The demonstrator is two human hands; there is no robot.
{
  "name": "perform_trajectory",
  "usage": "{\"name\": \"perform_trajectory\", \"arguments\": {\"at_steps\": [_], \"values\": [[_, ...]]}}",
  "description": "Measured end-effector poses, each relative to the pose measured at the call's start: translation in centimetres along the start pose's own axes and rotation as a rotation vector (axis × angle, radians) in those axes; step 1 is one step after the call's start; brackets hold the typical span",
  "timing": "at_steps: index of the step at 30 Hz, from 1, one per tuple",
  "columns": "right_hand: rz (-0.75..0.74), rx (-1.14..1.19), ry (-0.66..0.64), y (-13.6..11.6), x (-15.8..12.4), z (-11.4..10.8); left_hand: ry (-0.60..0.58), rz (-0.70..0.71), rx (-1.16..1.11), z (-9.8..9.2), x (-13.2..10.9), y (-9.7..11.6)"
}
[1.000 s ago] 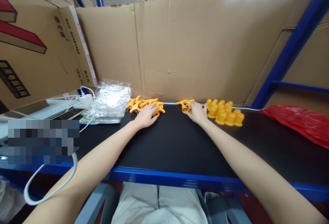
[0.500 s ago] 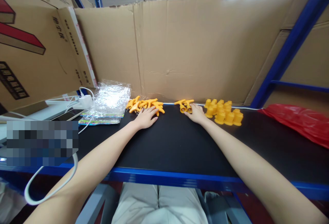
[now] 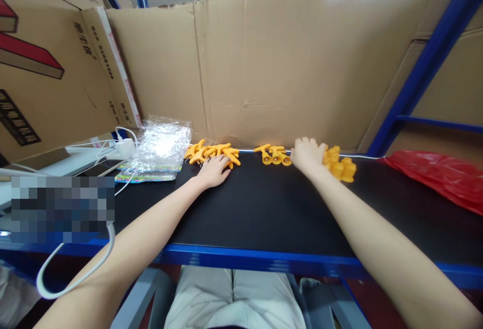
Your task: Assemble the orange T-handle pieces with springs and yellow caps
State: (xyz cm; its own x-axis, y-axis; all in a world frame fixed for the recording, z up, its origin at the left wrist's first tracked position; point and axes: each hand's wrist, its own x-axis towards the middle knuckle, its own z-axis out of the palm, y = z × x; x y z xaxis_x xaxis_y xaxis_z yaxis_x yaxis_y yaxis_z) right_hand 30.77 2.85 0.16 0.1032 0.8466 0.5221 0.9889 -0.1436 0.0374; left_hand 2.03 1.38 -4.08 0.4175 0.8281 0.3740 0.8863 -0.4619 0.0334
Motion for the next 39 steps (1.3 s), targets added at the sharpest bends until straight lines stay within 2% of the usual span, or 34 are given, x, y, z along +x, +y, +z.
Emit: {"name": "perform_trajectory", "arguments": {"at_steps": [4,6,10,15,22,27,31,39], "values": [[0.071,-0.135,-0.218,0.2,-0.2,-0.6,0.039,-0.012,0.005,0.1,0.2,-0.1],[0.062,-0.161,-0.272,0.2,-0.2,-0.4,0.056,-0.019,0.014,0.1,0.2,-0.3],[-0.008,-0.14,-0.265,0.0,-0.4,-0.3,0.086,0.024,0.015,0.1,0.3,-0.8],[-0.135,-0.084,-0.292,-1.1,-1.3,-1.2,0.11,0.085,-0.052,0.1,0.4,-1.1],[-0.415,-0.08,-0.306,-4.4,-4.3,-3.4,-0.033,0.14,-0.079,0.0,0.2,-0.6],[-0.579,-0.065,-0.309,-5.3,-5.1,-4.1,-0.074,0.205,-0.069,0.0,0.3,-0.4],[-0.631,-0.053,-0.308,-5.2,-4.9,-3.6,-0.116,0.27,-0.062,-0.1,0.4,0.3],[-0.673,-0.029,-0.261,-5.0,-4.5,-2.8,-0.127,0.249,-0.108,-0.4,0.2,0.9]]}}
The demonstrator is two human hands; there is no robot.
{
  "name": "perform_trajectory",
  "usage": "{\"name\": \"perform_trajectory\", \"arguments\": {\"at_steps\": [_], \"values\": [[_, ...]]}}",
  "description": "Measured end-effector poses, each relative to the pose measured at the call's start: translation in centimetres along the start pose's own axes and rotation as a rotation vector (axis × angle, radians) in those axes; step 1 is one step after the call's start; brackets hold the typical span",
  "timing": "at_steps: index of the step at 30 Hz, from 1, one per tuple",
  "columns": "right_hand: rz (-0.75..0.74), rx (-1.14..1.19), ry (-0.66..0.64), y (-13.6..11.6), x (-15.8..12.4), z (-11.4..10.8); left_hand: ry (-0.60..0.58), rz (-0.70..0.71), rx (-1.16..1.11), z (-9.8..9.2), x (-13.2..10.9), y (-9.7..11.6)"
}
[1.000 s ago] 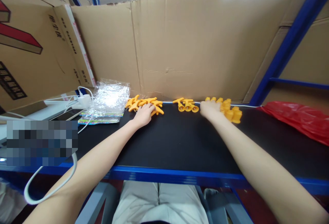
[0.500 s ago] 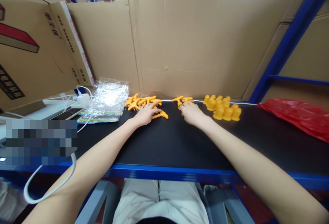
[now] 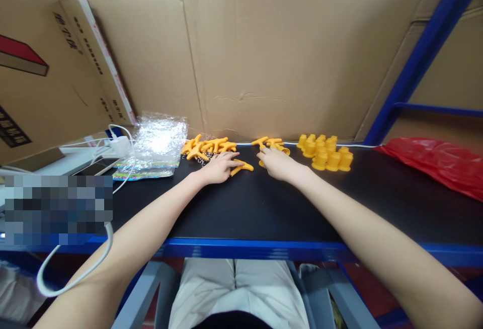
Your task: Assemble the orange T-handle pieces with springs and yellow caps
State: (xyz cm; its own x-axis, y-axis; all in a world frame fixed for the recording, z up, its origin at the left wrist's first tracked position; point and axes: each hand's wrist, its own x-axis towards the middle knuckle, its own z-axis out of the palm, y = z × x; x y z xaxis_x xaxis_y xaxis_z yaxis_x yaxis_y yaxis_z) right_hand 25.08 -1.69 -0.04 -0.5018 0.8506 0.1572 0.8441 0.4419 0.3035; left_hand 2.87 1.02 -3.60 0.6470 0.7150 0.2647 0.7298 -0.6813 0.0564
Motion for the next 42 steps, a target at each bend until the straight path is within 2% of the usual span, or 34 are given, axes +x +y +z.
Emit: {"name": "perform_trajectory", "arguments": {"at_steps": [7,22,28,35,42], "values": [[-0.013,-0.009,-0.007,0.06,0.03,0.09,0.017,0.125,-0.056,0.13,0.21,0.51],[-0.019,-0.004,-0.014,0.12,0.0,0.19,0.044,0.219,-0.129,0.36,0.55,0.82],[-0.021,-0.001,-0.011,0.2,0.11,0.3,0.047,0.189,-0.127,0.49,0.62,0.56],[-0.006,0.006,-0.018,0.0,0.06,0.19,0.01,0.087,-0.145,0.39,0.46,0.71],[0.002,0.016,-0.036,-0.03,-0.09,-0.25,0.039,0.002,-0.051,0.12,0.09,1.01]]}}
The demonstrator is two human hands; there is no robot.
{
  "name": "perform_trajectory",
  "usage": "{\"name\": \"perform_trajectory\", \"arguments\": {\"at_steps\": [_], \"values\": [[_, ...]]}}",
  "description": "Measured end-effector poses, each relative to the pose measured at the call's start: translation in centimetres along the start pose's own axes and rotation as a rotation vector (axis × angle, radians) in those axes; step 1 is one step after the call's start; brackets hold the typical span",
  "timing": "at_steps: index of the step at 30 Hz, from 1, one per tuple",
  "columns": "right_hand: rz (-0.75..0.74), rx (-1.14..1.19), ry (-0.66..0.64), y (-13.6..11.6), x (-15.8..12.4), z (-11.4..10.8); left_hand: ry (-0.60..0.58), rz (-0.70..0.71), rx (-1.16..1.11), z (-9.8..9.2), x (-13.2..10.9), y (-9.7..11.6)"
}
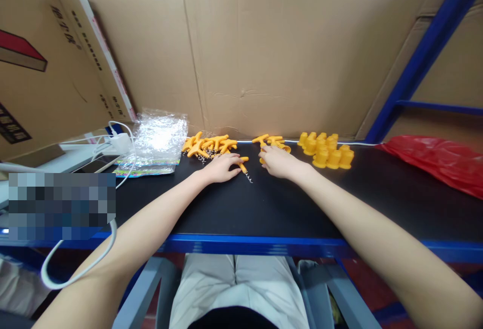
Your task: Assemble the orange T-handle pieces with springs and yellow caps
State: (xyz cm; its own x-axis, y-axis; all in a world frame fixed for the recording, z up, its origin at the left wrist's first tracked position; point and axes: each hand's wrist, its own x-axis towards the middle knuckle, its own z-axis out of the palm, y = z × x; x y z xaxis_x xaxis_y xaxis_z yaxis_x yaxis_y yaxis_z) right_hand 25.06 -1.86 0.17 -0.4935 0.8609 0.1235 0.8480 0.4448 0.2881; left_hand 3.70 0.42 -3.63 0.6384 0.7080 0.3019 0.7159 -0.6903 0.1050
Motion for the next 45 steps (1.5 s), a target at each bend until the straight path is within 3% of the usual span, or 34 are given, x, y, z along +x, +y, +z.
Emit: {"name": "perform_trajectory", "arguments": {"at_steps": [10,21,35,39,45], "values": [[0.03,-0.005,0.007,-0.1,0.0,-0.1,0.022,-0.053,0.132,-0.2,0.0,0.1],[0.164,0.051,0.132,-0.3,0.0,-0.4,-0.095,-0.189,-0.072,-1.8,-0.2,0.1],[0.448,0.216,-0.008,0.9,0.5,0.3,0.122,-0.459,-0.001,-2.4,-0.3,-0.5],[0.465,0.246,-0.039,1.2,1.1,1.0,0.116,-0.505,0.021,-2.4,-0.4,-0.7],[0.409,0.295,0.059,1.3,1.3,1.4,0.105,-0.494,0.027,-2.4,-0.4,-0.7]]}}
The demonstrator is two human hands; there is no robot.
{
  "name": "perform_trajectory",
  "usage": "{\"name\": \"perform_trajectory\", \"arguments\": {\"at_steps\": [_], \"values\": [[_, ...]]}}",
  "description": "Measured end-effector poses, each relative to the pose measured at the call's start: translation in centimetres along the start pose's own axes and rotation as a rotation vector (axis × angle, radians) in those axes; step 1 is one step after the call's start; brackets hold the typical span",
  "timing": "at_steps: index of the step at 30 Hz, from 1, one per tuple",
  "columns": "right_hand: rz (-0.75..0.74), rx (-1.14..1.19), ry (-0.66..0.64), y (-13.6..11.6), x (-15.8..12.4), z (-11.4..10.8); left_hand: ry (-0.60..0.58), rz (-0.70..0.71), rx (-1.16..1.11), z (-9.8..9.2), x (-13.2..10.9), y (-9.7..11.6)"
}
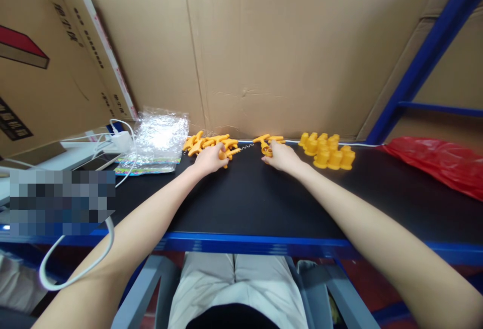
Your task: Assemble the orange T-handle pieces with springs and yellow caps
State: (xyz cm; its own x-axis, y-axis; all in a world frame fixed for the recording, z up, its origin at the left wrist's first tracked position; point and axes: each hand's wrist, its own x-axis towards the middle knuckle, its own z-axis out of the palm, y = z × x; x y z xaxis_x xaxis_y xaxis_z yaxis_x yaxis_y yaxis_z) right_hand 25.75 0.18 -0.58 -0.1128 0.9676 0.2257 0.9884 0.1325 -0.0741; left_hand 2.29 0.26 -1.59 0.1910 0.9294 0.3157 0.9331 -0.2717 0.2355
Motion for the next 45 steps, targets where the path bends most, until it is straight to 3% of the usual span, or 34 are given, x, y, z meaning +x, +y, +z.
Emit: {"name": "perform_trajectory", "arguments": {"at_steps": [9,15,26,35,45], "values": [[-0.157,-0.07,-0.001,-0.2,-0.4,-0.5,0.004,0.06,-0.026,0.1,0.2,-0.4],[-0.149,0.01,-0.018,-0.2,0.0,0.0,0.017,0.068,-0.009,0.4,0.2,-0.5],[-0.2,0.085,0.109,0.1,0.2,0.3,0.03,0.052,0.09,-0.1,0.0,-0.1],[-0.266,0.077,0.089,-0.4,-0.4,0.1,0.027,0.122,0.13,0.0,-0.1,-0.1],[-0.222,-0.006,0.047,-0.5,-0.8,-0.4,0.049,0.116,0.102,0.4,0.1,-0.5]]}}
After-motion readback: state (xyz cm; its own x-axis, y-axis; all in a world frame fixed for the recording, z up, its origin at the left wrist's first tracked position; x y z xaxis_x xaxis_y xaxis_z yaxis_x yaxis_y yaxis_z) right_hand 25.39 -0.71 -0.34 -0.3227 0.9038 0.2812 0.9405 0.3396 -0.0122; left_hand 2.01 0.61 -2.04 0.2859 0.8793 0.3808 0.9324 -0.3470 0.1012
